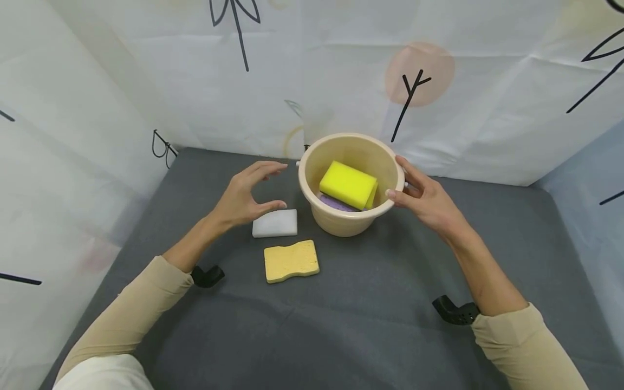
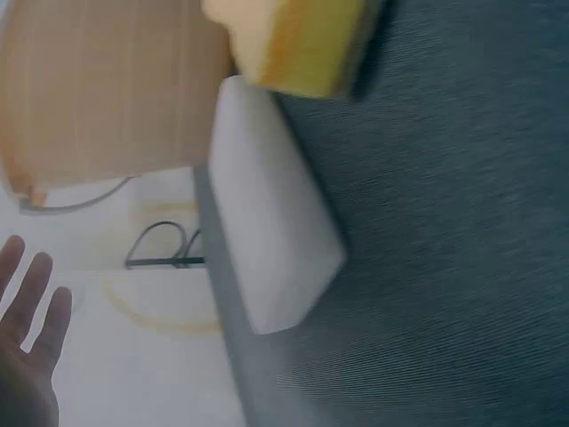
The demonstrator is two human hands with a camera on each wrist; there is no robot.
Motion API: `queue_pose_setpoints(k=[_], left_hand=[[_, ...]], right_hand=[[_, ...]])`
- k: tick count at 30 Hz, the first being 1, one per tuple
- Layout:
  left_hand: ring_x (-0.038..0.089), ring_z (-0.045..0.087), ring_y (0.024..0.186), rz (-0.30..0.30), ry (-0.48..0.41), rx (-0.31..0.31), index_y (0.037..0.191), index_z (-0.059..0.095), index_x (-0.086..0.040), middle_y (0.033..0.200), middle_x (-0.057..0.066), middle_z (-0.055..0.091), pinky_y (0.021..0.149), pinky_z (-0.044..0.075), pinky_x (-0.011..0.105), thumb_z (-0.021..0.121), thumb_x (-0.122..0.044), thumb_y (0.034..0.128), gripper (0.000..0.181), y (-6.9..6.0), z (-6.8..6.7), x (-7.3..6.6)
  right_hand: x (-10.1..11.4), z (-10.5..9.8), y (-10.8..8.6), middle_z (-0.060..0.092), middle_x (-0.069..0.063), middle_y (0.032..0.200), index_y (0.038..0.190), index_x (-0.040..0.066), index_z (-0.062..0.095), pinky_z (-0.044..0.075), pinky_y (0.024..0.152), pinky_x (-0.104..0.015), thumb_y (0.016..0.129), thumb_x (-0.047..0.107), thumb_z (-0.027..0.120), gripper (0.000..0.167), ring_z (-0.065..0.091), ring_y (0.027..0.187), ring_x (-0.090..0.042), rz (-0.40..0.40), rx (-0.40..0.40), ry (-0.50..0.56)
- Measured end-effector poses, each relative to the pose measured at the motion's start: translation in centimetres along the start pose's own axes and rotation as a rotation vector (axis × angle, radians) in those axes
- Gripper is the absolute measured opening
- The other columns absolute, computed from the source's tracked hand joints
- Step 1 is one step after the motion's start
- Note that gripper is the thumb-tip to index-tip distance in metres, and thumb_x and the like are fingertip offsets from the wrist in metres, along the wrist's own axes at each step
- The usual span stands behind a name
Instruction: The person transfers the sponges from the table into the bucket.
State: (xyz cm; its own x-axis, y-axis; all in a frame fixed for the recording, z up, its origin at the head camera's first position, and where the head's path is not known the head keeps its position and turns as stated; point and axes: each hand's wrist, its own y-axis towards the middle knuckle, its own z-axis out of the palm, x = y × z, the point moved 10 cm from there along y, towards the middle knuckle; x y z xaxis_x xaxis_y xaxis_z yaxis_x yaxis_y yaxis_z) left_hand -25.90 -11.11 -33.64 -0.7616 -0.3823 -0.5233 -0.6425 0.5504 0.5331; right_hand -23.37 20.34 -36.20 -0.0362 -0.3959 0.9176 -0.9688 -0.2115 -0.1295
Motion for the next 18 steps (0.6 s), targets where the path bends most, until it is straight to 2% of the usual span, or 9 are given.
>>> queue_pose_setpoints(k=[3,7,11,18], left_hand=[[0.024,0.054,0.124,-0.035,0.016,0.047,0.141,0.056,-0.010,0.140,0.006,0.055,0.096,0.048,0.046,0.089,-0.028,0.0747,0.076,-0.7,1.0,0.7],[0.027,0.047,0.133,-0.111,0.035,0.134,0.144,0.053,-0.013,0.145,0.005,0.050,0.104,0.041,0.053,0.088,-0.033,0.0762,0.079,-2.0,2.5,1.9],[0.027,0.043,0.137,-0.186,0.052,0.200,0.147,0.050,-0.017,0.148,0.003,0.047,0.107,0.038,0.054,0.085,-0.039,0.0781,0.081,-3.2,3.5,3.1],[0.028,0.034,0.144,-0.245,0.079,0.308,0.149,0.047,-0.013,0.154,0.006,0.041,0.110,0.034,0.056,0.082,-0.044,0.0810,0.083,-4.6,5.2,4.3]], right_hand=[[0.0,-0.1,-0.1,0.027,-0.001,0.161,0.159,0.037,0.020,0.050,0.091,-0.020,0.095,0.030,0.069,0.081,0.035,0.144,-0.021,-0.013,-0.003,0.018],[0.2,0.0,-0.1,0.026,-0.002,0.162,0.159,0.036,0.020,0.050,0.091,-0.018,0.096,0.027,0.069,0.080,0.034,0.144,-0.022,-0.021,0.002,0.039],[0.4,0.1,-0.3,0.025,-0.003,0.162,0.159,0.037,0.018,0.049,0.092,-0.018,0.096,0.027,0.068,0.081,0.033,0.145,-0.025,-0.024,0.008,0.033],[0.1,0.0,-0.2,0.026,-0.002,0.162,0.158,0.038,0.019,0.049,0.096,-0.024,0.096,0.028,0.068,0.081,0.034,0.144,-0.023,-0.012,0.002,0.021]])
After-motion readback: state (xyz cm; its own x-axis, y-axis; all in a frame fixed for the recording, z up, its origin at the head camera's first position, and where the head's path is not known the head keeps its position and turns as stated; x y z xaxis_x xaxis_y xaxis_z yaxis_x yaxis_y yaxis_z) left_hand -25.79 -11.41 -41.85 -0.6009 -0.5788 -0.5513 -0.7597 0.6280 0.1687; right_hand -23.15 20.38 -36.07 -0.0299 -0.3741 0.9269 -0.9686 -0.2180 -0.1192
